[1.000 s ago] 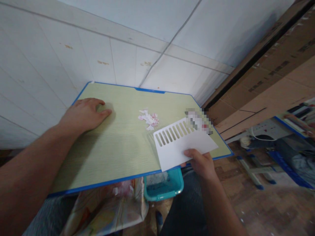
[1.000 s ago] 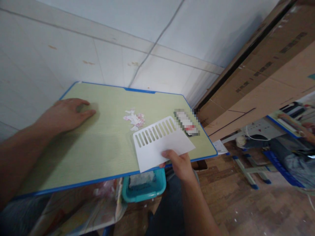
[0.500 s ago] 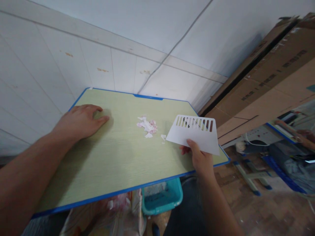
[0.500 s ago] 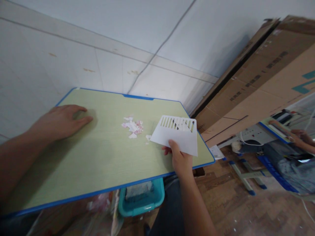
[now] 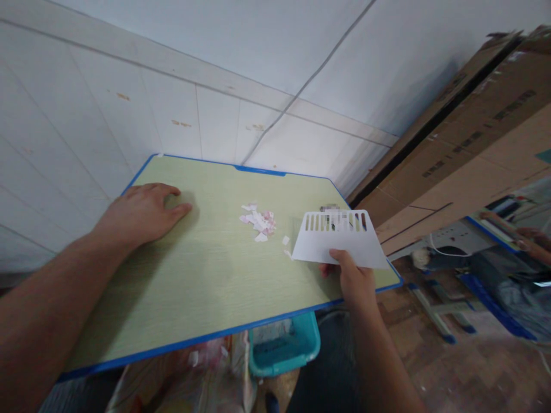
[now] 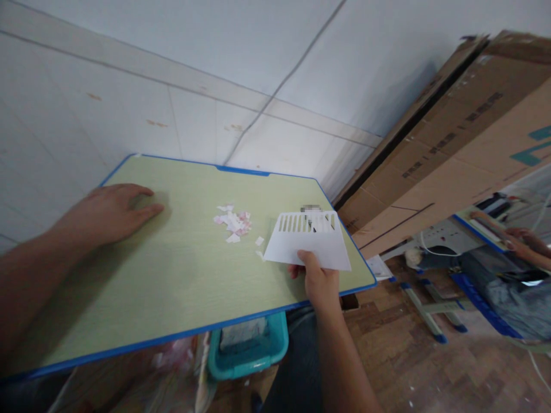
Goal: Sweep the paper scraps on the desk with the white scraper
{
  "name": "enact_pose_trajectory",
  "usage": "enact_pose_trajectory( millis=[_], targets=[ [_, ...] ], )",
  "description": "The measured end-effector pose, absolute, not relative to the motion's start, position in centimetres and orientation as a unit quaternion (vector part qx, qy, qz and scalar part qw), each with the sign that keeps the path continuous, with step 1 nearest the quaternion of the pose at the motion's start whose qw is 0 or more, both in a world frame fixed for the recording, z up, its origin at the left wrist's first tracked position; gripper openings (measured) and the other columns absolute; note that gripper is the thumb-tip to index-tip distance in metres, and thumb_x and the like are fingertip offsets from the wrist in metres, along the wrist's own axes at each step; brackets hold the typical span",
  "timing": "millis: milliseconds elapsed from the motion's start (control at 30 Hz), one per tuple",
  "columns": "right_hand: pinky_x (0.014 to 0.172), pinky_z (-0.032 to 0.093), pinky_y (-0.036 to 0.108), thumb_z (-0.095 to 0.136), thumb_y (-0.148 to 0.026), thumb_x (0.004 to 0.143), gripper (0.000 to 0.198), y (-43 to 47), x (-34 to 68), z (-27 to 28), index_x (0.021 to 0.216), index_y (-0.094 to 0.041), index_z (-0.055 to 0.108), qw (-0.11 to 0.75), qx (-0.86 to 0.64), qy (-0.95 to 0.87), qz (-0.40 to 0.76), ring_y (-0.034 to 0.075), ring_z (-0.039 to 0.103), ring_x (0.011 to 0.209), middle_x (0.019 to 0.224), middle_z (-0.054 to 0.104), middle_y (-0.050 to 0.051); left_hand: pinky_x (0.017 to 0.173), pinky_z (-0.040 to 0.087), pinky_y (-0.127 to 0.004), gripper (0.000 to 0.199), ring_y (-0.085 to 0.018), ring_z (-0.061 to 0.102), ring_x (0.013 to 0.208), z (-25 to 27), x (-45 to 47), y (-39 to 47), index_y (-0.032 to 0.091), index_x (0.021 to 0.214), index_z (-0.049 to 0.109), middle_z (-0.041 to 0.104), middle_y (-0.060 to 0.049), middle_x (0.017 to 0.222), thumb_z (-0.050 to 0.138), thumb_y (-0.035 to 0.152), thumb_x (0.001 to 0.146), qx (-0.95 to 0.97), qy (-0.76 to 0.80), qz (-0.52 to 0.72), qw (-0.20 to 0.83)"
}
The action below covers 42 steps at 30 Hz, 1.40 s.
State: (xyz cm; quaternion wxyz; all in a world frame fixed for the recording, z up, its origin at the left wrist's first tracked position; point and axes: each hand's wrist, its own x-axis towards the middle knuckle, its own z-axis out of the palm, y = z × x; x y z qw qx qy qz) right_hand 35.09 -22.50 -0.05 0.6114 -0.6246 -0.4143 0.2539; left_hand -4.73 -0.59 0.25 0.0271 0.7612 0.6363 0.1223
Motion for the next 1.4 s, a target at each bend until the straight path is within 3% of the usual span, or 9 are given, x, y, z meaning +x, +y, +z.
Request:
enact_pose_trajectory(
  millis=[133, 367, 533, 700, 867, 1100, 1400],
  targets=[
    [0.056, 0.054, 0.038, 0.078, -0.036, 0.094, 0.018, -21.9, 35.1, -0.2, 0.078, -0.027, 0.073, 0.62, -0.614, -0.417, 0.254, 0.023, 0.065, 0.054, 0.061, 0.073, 0.0, 0.143, 0.046, -0.065, 0.086, -0.052, 0.062, 0.166, 0.1, -4.8, -0.4, 0.009, 0.158, 0.078, 0.072, -0.027, 0.172, 0.048, 0.067, 0.103, 0.758, 0.637, 0.133, 0.028],
    [0.053, 0.055, 0.037, 0.086, -0.056, 0.095, 0.032, -19.8, 35.3, -1.1, 0.094, -0.025, 0.079, 0.598, -0.61, -0.453, 0.255, 0.023, 0.067, 0.052, 0.076, 0.086, 0.005, 0.143, 0.046, -0.065, 0.088, -0.052, 0.061, 0.167, 0.0, -4.8, -0.5, 0.01, 0.158, 0.079, 0.072, -0.025, 0.173, 0.047, 0.069, 0.102, 0.752, 0.643, 0.141, 0.029],
    [0.059, 0.06, 0.039, 0.084, -0.046, 0.101, 0.025, -21.7, 36.1, -0.9, 0.084, -0.027, 0.079, 0.59, -0.622, -0.456, 0.237, 0.025, 0.068, 0.056, 0.071, 0.082, 0.003, 0.144, 0.045, -0.063, 0.09, -0.051, 0.061, 0.167, 0.1, -4.6, -0.5, 0.008, 0.16, 0.077, 0.071, -0.026, 0.174, 0.043, 0.069, 0.102, 0.755, 0.643, 0.127, 0.024],
    [0.063, 0.063, 0.041, 0.081, -0.04, 0.1, 0.037, -23.6, 36.8, -0.6, 0.065, -0.029, 0.075, 0.558, -0.631, -0.477, 0.253, 0.027, 0.069, 0.06, 0.062, 0.075, 0.005, 0.143, 0.046, -0.064, 0.091, -0.052, 0.062, 0.166, 0.4, -4.5, -0.7, 0.007, 0.16, 0.076, 0.07, -0.027, 0.174, 0.042, 0.069, 0.102, 0.755, 0.644, 0.119, 0.025],
    [0.061, 0.062, 0.039, 0.08, -0.04, 0.099, 0.03, -24.2, 36.1, -0.9, 0.072, -0.028, 0.078, 0.593, -0.621, -0.455, 0.238, 0.026, 0.068, 0.058, 0.064, 0.078, 0.004, 0.144, 0.046, -0.063, 0.092, -0.051, 0.062, 0.166, 0.4, -4.6, -0.7, 0.006, 0.16, 0.076, 0.07, -0.028, 0.174, 0.042, 0.069, 0.102, 0.753, 0.646, 0.119, 0.026],
    [0.073, 0.066, 0.041, 0.084, -0.05, 0.107, 0.035, -24.0, 34.3, -1.0, 0.08, -0.028, 0.082, 0.58, -0.622, -0.467, 0.242, 0.026, 0.072, 0.062, 0.076, 0.085, 0.005, 0.144, 0.046, -0.059, 0.09, -0.047, 0.062, 0.166, -0.3, -5.0, -0.2, 0.013, 0.161, 0.076, 0.072, -0.022, 0.174, 0.042, 0.072, 0.103, 0.755, 0.644, 0.122, 0.015],
    [0.063, 0.063, 0.04, 0.084, -0.048, 0.104, 0.034, -24.1, 34.8, -1.1, 0.079, -0.026, 0.081, 0.58, -0.614, -0.463, 0.268, 0.025, 0.07, 0.057, 0.072, 0.084, 0.006, 0.143, 0.046, -0.065, 0.092, -0.052, 0.06, 0.168, 0.2, -4.6, -0.6, 0.007, 0.159, 0.077, 0.07, -0.027, 0.175, 0.042, 0.071, 0.101, 0.751, 0.648, 0.126, 0.029]
  ],
)
